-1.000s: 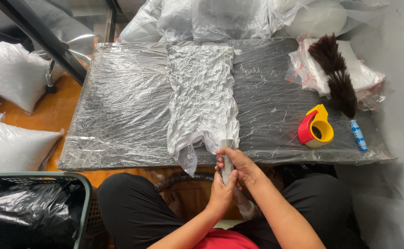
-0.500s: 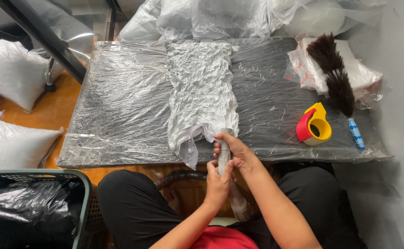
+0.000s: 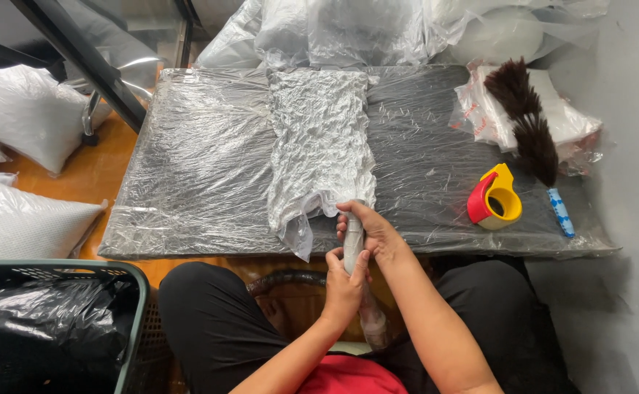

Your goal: The person brushes a pillow wrapped in bubble wrap and plastic, then attaches a vacuum hose to the bag's valve. The person uses a vacuum cleaner to remove air from the bag, compressing the pillow inside.

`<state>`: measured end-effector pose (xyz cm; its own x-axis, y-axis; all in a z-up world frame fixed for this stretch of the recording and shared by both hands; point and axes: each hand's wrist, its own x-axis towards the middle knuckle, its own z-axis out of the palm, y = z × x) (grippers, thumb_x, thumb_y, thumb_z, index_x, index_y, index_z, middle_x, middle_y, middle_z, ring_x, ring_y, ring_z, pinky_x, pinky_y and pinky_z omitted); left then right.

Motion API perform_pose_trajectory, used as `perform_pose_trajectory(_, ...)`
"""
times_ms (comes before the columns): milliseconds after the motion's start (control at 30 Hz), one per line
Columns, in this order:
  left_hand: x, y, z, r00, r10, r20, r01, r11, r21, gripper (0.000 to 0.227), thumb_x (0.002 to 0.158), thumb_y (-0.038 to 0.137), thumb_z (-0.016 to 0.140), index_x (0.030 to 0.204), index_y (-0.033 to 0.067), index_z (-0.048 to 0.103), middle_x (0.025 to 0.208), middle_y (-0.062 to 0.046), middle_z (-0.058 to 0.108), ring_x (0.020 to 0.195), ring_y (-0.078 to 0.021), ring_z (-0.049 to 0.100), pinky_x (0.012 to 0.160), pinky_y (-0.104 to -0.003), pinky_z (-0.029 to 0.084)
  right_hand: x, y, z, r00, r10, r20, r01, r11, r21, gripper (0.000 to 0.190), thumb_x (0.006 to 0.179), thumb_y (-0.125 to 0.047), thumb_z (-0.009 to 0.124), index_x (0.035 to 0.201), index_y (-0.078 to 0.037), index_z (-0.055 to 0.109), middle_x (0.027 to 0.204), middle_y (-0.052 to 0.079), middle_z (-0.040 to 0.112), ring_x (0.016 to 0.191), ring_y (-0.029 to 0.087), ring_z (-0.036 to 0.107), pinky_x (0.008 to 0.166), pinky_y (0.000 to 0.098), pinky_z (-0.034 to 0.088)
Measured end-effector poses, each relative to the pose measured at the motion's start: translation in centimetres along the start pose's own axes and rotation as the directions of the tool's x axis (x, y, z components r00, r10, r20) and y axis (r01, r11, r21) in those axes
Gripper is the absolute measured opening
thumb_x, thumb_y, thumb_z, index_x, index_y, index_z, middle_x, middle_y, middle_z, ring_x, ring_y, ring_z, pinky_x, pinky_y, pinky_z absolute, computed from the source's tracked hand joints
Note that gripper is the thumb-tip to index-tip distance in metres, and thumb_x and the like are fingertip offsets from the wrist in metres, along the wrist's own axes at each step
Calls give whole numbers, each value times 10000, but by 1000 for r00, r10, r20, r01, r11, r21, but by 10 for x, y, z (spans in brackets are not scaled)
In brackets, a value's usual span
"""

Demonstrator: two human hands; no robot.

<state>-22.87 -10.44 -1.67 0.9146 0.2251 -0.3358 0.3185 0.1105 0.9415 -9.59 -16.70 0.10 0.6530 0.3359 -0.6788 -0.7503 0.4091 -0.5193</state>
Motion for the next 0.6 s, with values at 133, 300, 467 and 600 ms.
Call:
perform_pose_trajectory(133, 7, -22, 0, 985, 170, -27, -168, 982, 81, 602, 979, 457, 675, 1253, -19, 428, 588, -3, 707, 564, -163, 705, 648, -299, 545, 22, 5, -9, 998, -21, -52, 20, 999, -30, 246, 723, -174, 861, 756, -53, 649, 656, 14, 628, 585, 118, 682, 612, 291, 642)
perform_pose_trajectory(300, 2, -21, 0, 982, 188, -34, -183, 976, 116, 577, 979, 453, 670, 1251, -5, 448, 595, -1, 715, 579, -158, 715, 651, -303, 551, 31, 3, -13, 998, -5, -61, 3, 999, -35, 235, 712, -150, 863, 763, -42, 661, 664, 31, 650, 584, 133, 696, 624, 319, 653)
perform_pose_trajectory(467, 2, -26, -1, 983, 184, -22, -178, 970, 167, 584, 983, 479, 647, 1274, 17, 439, 593, -5, 715, 631, -209, 732, 691, -359, 548, 34, 2, -14, 998, 1, -61, -3, 999, -35, 237, 706, -126, 863, 775, -29, 658, 672, 43, 659, 592, 147, 708, 632, 336, 657)
perform_pose_trajectory(600, 1, -29, -1, 983, 180, -16, -175, 968, 179, 555, 985, 481, 639, 1264, 38, 453, 601, 6, 715, 650, -199, 731, 695, -352, 550, 40, 1, -17, 997, 17, -72, -19, 1000, -17, 225, 698, -102, 866, 780, -21, 673, 679, 59, 679, 602, 172, 722, 652, 364, 661)
